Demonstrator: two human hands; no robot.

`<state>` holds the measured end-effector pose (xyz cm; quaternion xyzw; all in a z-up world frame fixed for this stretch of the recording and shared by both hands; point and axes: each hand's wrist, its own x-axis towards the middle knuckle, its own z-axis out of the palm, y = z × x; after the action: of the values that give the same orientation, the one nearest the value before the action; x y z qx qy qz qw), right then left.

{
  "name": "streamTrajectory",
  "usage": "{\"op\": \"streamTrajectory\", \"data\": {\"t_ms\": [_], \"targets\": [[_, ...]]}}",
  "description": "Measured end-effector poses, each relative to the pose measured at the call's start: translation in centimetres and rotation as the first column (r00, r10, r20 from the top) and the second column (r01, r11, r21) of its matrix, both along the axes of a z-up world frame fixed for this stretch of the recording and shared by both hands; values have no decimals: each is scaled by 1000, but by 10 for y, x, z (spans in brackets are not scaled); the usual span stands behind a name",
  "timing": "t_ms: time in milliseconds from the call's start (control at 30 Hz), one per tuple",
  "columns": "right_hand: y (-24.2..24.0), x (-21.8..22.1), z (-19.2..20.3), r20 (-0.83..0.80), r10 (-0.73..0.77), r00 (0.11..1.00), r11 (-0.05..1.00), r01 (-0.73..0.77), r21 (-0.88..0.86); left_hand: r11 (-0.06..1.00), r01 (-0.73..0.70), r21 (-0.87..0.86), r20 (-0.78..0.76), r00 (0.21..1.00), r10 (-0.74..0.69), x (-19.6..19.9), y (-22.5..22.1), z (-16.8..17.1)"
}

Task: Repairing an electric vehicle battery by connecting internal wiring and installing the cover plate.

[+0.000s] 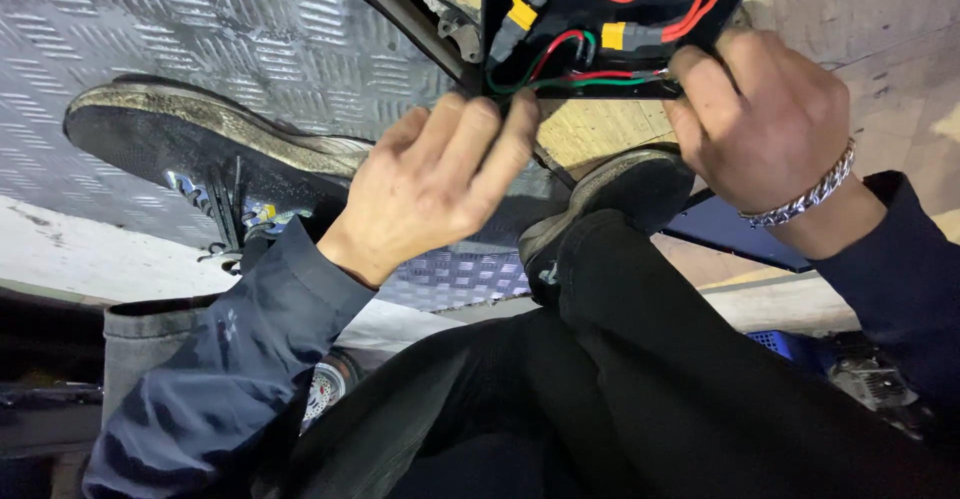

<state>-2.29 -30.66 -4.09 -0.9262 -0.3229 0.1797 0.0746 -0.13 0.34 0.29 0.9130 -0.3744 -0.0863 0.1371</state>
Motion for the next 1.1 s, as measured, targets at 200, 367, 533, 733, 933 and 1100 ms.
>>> {"op": "streamTrajectory", "data": {"t_ms": [200,367,533,733,933,1100], "targets": [[-5,-3,-6,52,-3,999,971,-9,240,996,23,-87,88,996,-16,7,-4,-1],[-6,-3,-4,8,6,1000,975,-8,223,994,-30,103,120,993,18,-3,-19,-7],[0,-1,9,29,14,999,987,-18,158,997,-46,53,152,988,38,-1,-19,-8],[4,5,15,91,142,986,968,-119,-222,995,-26,98,115,993,14,-4,-20,-8],[-6,2,8,18,129,992,967,-121,-225,990,-139,-38,-173,976,131,-16,-22,-20],[-13,-3,3,-35,99,994,975,-104,-194,582,-808,-87,-940,261,222,-2,-25,-14]]}}
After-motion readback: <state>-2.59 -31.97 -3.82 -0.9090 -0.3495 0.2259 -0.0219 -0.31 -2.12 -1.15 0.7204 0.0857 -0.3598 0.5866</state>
